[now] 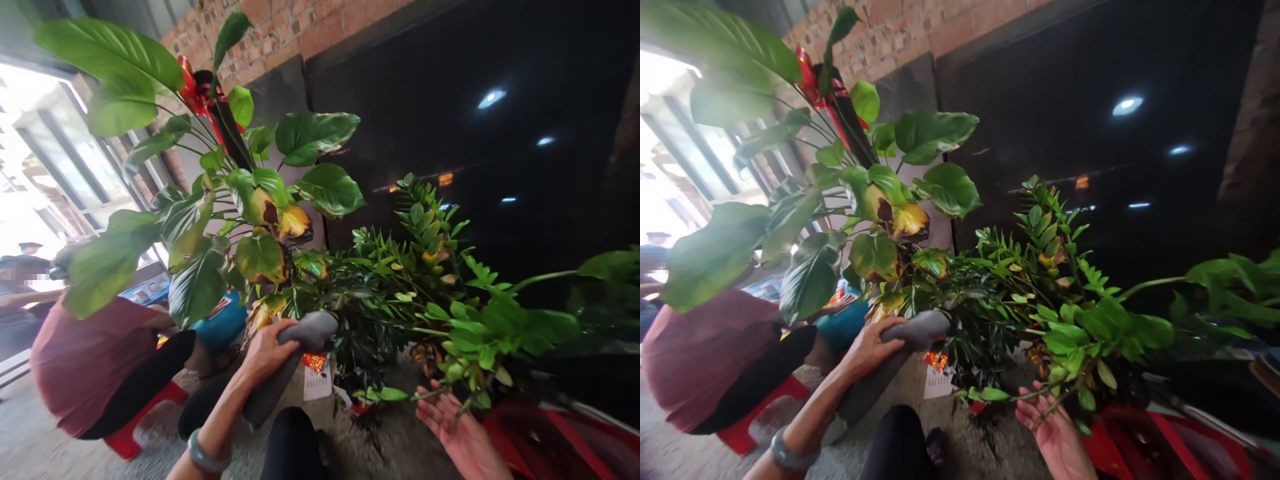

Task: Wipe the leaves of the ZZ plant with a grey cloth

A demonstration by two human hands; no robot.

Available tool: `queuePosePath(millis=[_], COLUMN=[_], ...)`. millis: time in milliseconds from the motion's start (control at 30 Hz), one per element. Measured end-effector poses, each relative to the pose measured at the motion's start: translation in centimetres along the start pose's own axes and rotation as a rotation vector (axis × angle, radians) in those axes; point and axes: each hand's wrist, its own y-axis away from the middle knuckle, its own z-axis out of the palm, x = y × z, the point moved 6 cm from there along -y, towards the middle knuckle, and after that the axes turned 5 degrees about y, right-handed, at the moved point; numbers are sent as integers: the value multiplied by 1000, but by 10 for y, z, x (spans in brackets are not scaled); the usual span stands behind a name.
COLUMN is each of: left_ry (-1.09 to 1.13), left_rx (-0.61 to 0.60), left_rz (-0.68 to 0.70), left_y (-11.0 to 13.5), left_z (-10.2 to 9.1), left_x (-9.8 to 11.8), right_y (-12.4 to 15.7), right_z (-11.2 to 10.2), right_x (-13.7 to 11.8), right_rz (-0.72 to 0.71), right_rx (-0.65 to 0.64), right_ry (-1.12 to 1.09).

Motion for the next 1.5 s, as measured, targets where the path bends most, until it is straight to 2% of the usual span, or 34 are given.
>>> queuePosePath(millis=[67, 100, 167, 233, 300, 367, 400, 467, 533, 600, 633, 700, 767, 833, 900, 967, 1067, 1133, 1167, 1233, 1300, 1367, 1433, 1500], left_ry=[-47, -89, -162, -135, 9, 167, 221, 273, 266, 173, 95, -61, -107, -6, 155, 292, 381, 399, 411, 434, 433, 433, 469, 510], left_rx=[159, 197, 166, 2, -245, -407, -419, -296, -73, 125, 175, 134, -55, -265, -345, -246, 60, 207, 239, 196, 43, -114, -158, -85], left_rz=[-55, -97, -173, -165, -73, 18, 50, 94, 91, 5, -58, -156, -156, -79, -2, 40, 73, 88, 87, 73, 57, 63, 110, 194], left_y=[-11, -14, -14, -3, 17, 37, 41, 35, 18, 0, -5, -6, 5, 24, 38, 36, 15, 0, -6, -12, -10, -3, 1, -4], left_z=[-14, -13, 4, 36, 68, 81, 78, 56, 27, 10, 9, 24, 53, 79, 84, 66, 27, 17, 21, 42, 72, 94, 95, 80], left_x=[0, -1, -1, 2, 10, 22, 28, 35, 37, 30, 24, 13, 4, 2, 7, 16, 32, 40, 41, 39, 36, 36, 46, 67], right_y=[3, 4, 5, 4, 2, 1, 1, 3, 5, 5, 5, 2, 0, -1, 1, 4, 9, 11, 11, 11, 10, 10, 10, 11], right_z=[4, 7, 12, 10, 5, 1, -1, -3, -2, 2, 3, 5, 4, 2, 2, 4, 11, 17, 19, 22, 22, 19, 18, 18], right_x=[1, 1, 0, -1, 0, 1, 0, -2, -5, -5, -5, -5, -4, -3, -3, -5, -9, -11, -11, -10, -8, -7, -7, -9], right_rz=[-22, -23, -23, -11, 23, 45, 40, 11, -20, -6, 7, 36, 57, 72, 80, 72, 48, 39, 37, 45, 65, 81, 74, 60], right_rx=[23, 19, 9, 3, -24, -60, -68, -61, -44, -57, -70, -97, -116, -122, -119, -105, -46, -16, -13, -27, -44, -53, -44, -23], right_ry=[-18, -22, -24, -9, 13, 21, 11, -18, -33, -10, 3, 17, 19, 13, 3, -7, 5, 14, 14, 10, 0, -13, -13, 0])
